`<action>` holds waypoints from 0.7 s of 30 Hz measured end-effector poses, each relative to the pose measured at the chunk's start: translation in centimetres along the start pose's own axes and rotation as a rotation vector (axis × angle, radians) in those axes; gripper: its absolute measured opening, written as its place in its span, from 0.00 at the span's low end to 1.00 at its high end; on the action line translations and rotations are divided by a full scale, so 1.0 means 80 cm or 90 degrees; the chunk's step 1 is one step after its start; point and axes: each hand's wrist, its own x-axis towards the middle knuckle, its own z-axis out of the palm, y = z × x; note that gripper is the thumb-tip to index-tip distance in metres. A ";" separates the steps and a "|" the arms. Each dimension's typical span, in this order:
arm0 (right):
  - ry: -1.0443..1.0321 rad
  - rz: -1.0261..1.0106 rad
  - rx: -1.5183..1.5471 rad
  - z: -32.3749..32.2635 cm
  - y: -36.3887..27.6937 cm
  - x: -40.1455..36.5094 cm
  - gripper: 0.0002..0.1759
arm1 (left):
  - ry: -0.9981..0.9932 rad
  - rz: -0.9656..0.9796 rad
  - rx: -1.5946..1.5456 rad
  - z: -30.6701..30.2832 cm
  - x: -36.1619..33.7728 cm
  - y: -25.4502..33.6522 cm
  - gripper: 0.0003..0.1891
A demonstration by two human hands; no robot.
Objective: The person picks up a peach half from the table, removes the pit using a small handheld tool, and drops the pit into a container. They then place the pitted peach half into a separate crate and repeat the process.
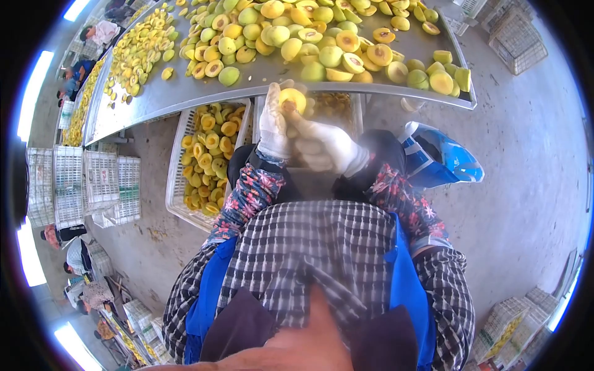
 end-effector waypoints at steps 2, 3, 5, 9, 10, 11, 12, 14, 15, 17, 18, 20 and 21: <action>-0.003 -0.009 0.024 -0.001 0.003 -0.002 0.19 | -0.011 -0.003 0.036 0.003 -0.002 0.003 0.20; -0.004 -0.012 0.044 -0.004 0.007 -0.003 0.18 | -0.028 0.014 0.075 0.002 -0.003 0.004 0.20; 0.015 -0.013 0.035 -0.003 0.011 -0.011 0.18 | -0.032 0.125 0.204 -0.007 -0.002 0.008 0.18; 0.100 -0.040 -0.213 -0.021 0.009 -0.033 0.20 | 0.147 0.273 0.355 -0.072 0.014 0.073 0.12; 0.154 -0.052 -0.389 -0.028 0.008 -0.034 0.19 | 0.188 0.292 0.472 -0.108 0.021 0.098 0.12; 0.126 -0.232 -0.652 -0.062 0.026 -0.026 0.19 | 0.211 0.376 0.557 -0.109 0.009 0.121 0.13; 0.163 -0.254 -0.811 -0.066 0.033 -0.028 0.18 | 0.285 0.352 0.772 -0.165 0.019 0.146 0.14; 0.209 -0.226 -0.935 -0.068 0.043 -0.029 0.18 | 0.379 0.439 1.040 -0.188 0.025 0.181 0.16; 0.210 -0.179 -0.902 -0.067 0.044 -0.028 0.17 | 0.423 0.469 1.143 -0.181 0.025 0.194 0.17; 0.215 -0.096 -0.848 -0.060 0.044 -0.024 0.17 | 0.406 0.487 1.191 -0.151 0.047 0.202 0.17; 0.205 -0.112 -0.854 -0.058 0.044 -0.021 0.17 | 0.366 0.446 1.175 -0.142 0.068 0.199 0.19; 0.194 -0.148 -0.868 -0.054 0.045 -0.016 0.18 | 0.295 0.398 1.230 -0.126 0.109 0.187 0.23; 0.208 -0.111 -0.858 -0.039 0.038 -0.018 0.18 | 0.295 0.336 1.281 -0.128 0.132 0.178 0.24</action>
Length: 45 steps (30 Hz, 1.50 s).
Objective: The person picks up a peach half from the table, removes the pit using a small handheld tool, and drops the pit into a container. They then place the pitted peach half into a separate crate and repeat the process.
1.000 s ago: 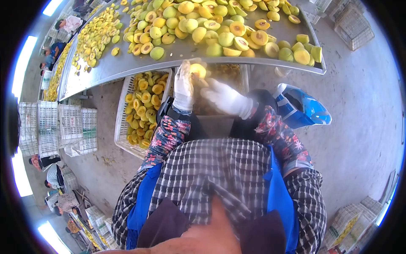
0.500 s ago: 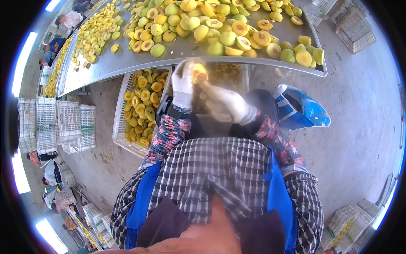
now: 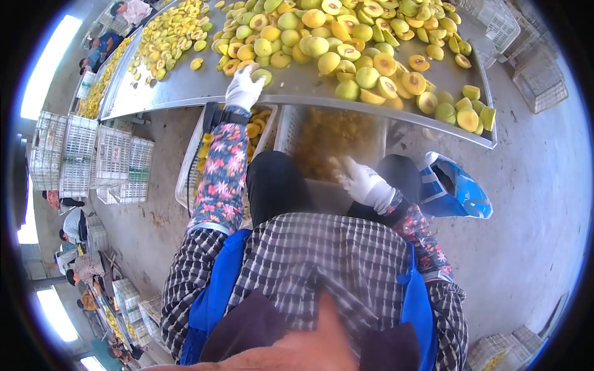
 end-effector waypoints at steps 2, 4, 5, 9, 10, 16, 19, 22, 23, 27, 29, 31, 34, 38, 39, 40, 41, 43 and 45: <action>0.010 -0.006 -0.012 0.003 0.004 -0.002 0.18 | -0.081 -0.010 0.051 0.021 0.023 0.007 0.25; -0.002 0.012 -0.018 -0.001 0.001 -0.005 0.18 | -0.147 -0.006 0.061 0.024 0.037 0.011 0.26; 0.010 0.010 -0.016 -0.002 0.002 -0.008 0.18 | -0.117 0.016 -0.011 0.025 0.037 0.009 0.25; 0.085 -0.009 -0.010 -0.007 -0.001 -0.005 0.17 | -0.077 -0.194 -0.764 0.018 0.016 0.043 0.18; 0.130 -0.051 -0.003 -0.004 0.006 0.001 0.17 | -0.141 -0.237 -0.901 -0.009 -0.007 0.064 0.18; 0.307 -0.212 -0.116 -0.022 -0.041 0.035 0.18 | -0.345 -0.287 -1.042 -0.035 -0.115 0.130 0.23; 0.372 -0.238 -0.161 -0.021 -0.064 0.039 0.18 | -0.318 -0.189 -0.997 -0.029 -0.143 0.153 0.23; 0.455 -0.284 -0.212 -0.012 -0.056 0.043 0.18 | -0.253 -0.106 -1.003 -0.025 -0.163 0.169 0.23; 0.447 -0.271 -0.229 -0.009 -0.050 0.043 0.18 | -0.232 -0.093 -1.016 -0.024 -0.166 0.175 0.24; 0.414 -0.246 -0.237 -0.006 -0.047 0.034 0.18 | -0.172 -0.158 -1.092 -0.001 -0.177 0.180 0.27; 0.378 -0.213 -0.236 -0.011 -0.058 0.026 0.17 | -0.158 -0.142 -1.087 -0.007 -0.181 0.185 0.27; 0.385 -0.231 -0.218 -0.011 -0.059 0.024 0.17 | -0.159 -0.135 -1.070 -0.010 -0.182 0.187 0.27; 0.381 -0.247 -0.211 -0.010 -0.050 0.027 0.17 | -0.134 -0.073 -1.043 -0.002 -0.182 0.182 0.28; 0.324 -0.193 -0.237 -0.016 -0.057 0.019 0.18 | -0.081 0.004 -0.931 0.008 -0.186 0.175 0.29; 0.334 -0.202 -0.256 -0.017 -0.055 0.020 0.17 | -0.083 -0.001 -0.935 0.010 -0.187 0.173 0.29; 0.344 -0.210 -0.275 -0.018 -0.051 0.023 0.16 | -0.084 -0.005 -0.939 0.011 -0.188 0.172 0.29; 0.354 -0.219 -0.295 -0.018 -0.047 0.026 0.14 | -0.082 0.011 -0.937 0.011 -0.188 0.171 0.29; 0.354 -0.226 -0.297 -0.017 -0.042 0.030 0.15 | -0.074 0.041 -0.933 0.011 -0.190 0.169 0.29; 0.379 -0.265 -0.264 -0.011 -0.035 0.033 0.15 | -0.056 0.055 -0.886 0.009 -0.192 0.169 0.30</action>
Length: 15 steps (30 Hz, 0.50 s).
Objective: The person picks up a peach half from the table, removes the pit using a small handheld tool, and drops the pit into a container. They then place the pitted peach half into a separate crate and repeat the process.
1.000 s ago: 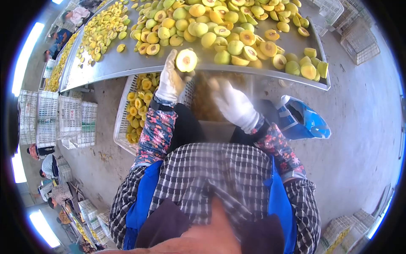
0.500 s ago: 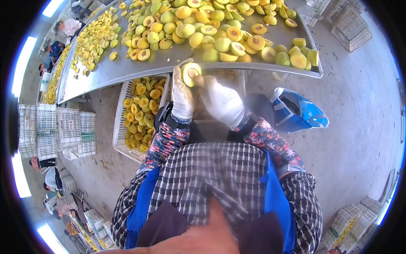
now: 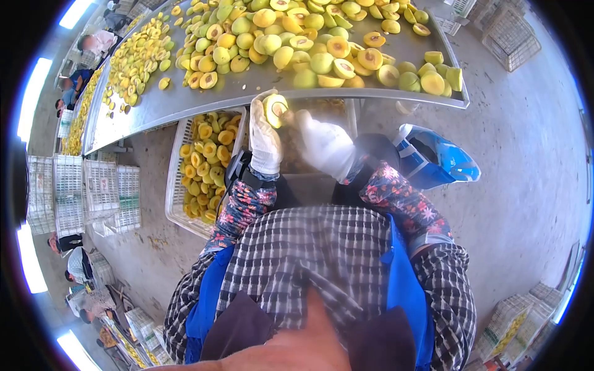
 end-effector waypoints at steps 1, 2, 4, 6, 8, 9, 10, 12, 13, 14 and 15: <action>0.039 -0.020 0.035 0.008 0.001 -0.003 0.15 | 0.003 0.010 0.025 0.001 0.000 0.003 0.31; 0.080 -0.041 0.071 0.014 -0.001 -0.003 0.15 | 0.015 0.032 0.035 0.003 0.001 0.007 0.32; 0.090 -0.005 0.112 0.019 -0.008 -0.004 0.18 | 0.041 0.075 0.059 0.011 0.002 0.017 0.33; 0.080 0.034 0.098 0.015 -0.013 0.001 0.19 | 0.049 -0.007 -0.048 0.009 0.007 0.013 0.32; 0.014 0.075 0.093 0.004 -0.021 0.005 0.17 | 0.046 0.029 -0.064 0.018 0.003 0.026 0.31; 0.034 0.059 0.092 0.009 -0.016 0.002 0.19 | 0.044 0.014 -0.070 0.017 0.002 0.024 0.30; 0.055 0.043 0.089 0.013 -0.011 0.000 0.20 | 0.040 0.000 -0.077 0.014 0.003 0.019 0.30; 0.060 0.019 0.110 0.017 -0.006 -0.001 0.19 | 0.036 -0.026 -0.098 0.010 0.005 0.014 0.29; 0.060 0.006 0.121 0.017 -0.005 -0.001 0.18 | 0.036 -0.037 -0.110 0.009 0.004 0.012 0.29; 0.035 0.002 0.108 0.013 -0.004 -0.003 0.18 | 0.037 -0.048 -0.123 0.009 0.003 0.009 0.29; 0.009 -0.002 0.096 0.002 -0.009 0.000 0.17 | 0.043 -0.039 -0.123 0.010 0.001 0.005 0.29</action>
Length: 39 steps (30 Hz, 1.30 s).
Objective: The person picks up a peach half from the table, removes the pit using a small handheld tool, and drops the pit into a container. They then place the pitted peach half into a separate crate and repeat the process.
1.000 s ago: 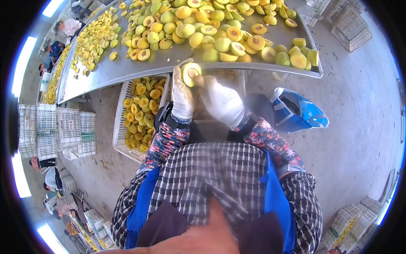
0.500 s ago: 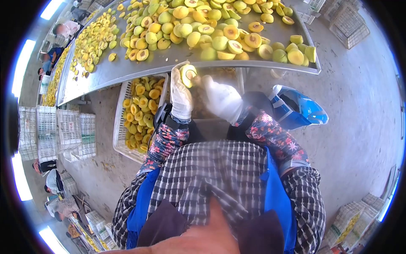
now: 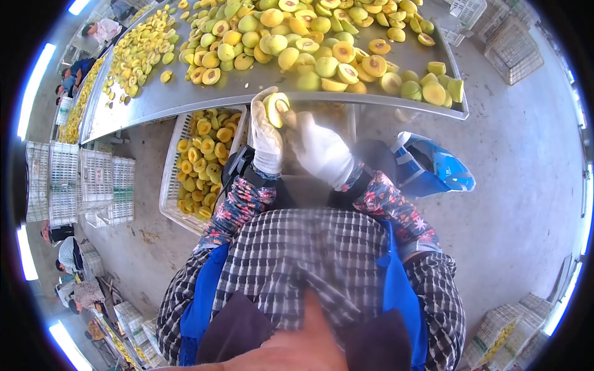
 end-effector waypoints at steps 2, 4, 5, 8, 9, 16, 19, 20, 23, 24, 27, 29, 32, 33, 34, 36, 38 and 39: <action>-0.076 0.044 -0.055 -0.012 -0.005 0.005 0.18 | 0.005 0.021 0.003 -0.003 0.000 -0.009 0.29; -0.178 0.137 -0.134 -0.013 -0.004 0.010 0.18 | -0.030 0.075 0.087 -0.012 0.000 -0.010 0.28; -0.142 0.101 -0.108 -0.009 -0.002 0.008 0.17 | -0.049 0.102 0.126 -0.014 0.001 -0.010 0.28; -0.062 0.007 -0.026 0.004 0.017 -0.001 0.13 | -0.050 0.016 0.079 -0.015 0.006 -0.004 0.26; -0.064 -0.005 -0.017 0.002 0.019 -0.001 0.13 | -0.065 0.008 0.082 -0.021 0.008 -0.001 0.24; -0.103 0.089 0.163 0.016 0.030 0.002 0.13 | -0.002 0.054 -0.096 -0.008 0.004 -0.019 0.26; -0.131 0.013 0.069 0.020 0.023 -0.003 0.14 | 0.074 0.017 -0.157 -0.002 0.003 -0.009 0.21; -0.146 0.084 0.115 0.021 0.032 -0.007 0.19 | 0.080 0.002 -0.143 -0.002 0.002 -0.003 0.21; -0.115 -0.116 -0.004 0.011 0.045 -0.012 0.26 | 0.069 -0.214 -0.138 -0.010 0.009 0.018 0.22; -0.216 0.047 -0.015 0.007 0.041 -0.012 0.22 | 0.054 -0.255 -0.137 -0.014 0.014 0.016 0.22; -0.146 -0.005 0.099 0.016 0.034 -0.007 0.23 | -0.006 -0.331 -0.134 -0.026 0.022 0.012 0.23; -0.234 0.223 0.374 0.013 0.023 -0.007 0.21 | -0.052 -0.373 -0.122 -0.028 0.025 0.026 0.24; -0.290 0.488 0.708 0.001 -0.007 -0.004 0.19 | 0.009 -0.444 -0.182 -0.023 0.026 0.032 0.22; -0.293 0.561 0.806 -0.001 -0.012 -0.002 0.18 | 0.025 -0.460 -0.205 -0.022 0.027 0.033 0.22; -0.294 0.566 0.839 0.002 -0.010 -0.004 0.18 | 0.034 -0.456 -0.227 -0.021 0.026 0.032 0.21; -0.298 0.573 0.903 0.009 -0.002 -0.007 0.18 | 0.052 -0.443 -0.274 -0.019 0.025 0.030 0.20; -0.263 0.550 0.868 0.015 -0.008 -0.008 0.16 | 0.086 -0.453 -0.298 -0.018 0.027 0.027 0.19; -0.247 0.538 0.851 0.019 -0.012 -0.007 0.16 | 0.104 -0.458 -0.310 -0.018 0.027 0.025 0.19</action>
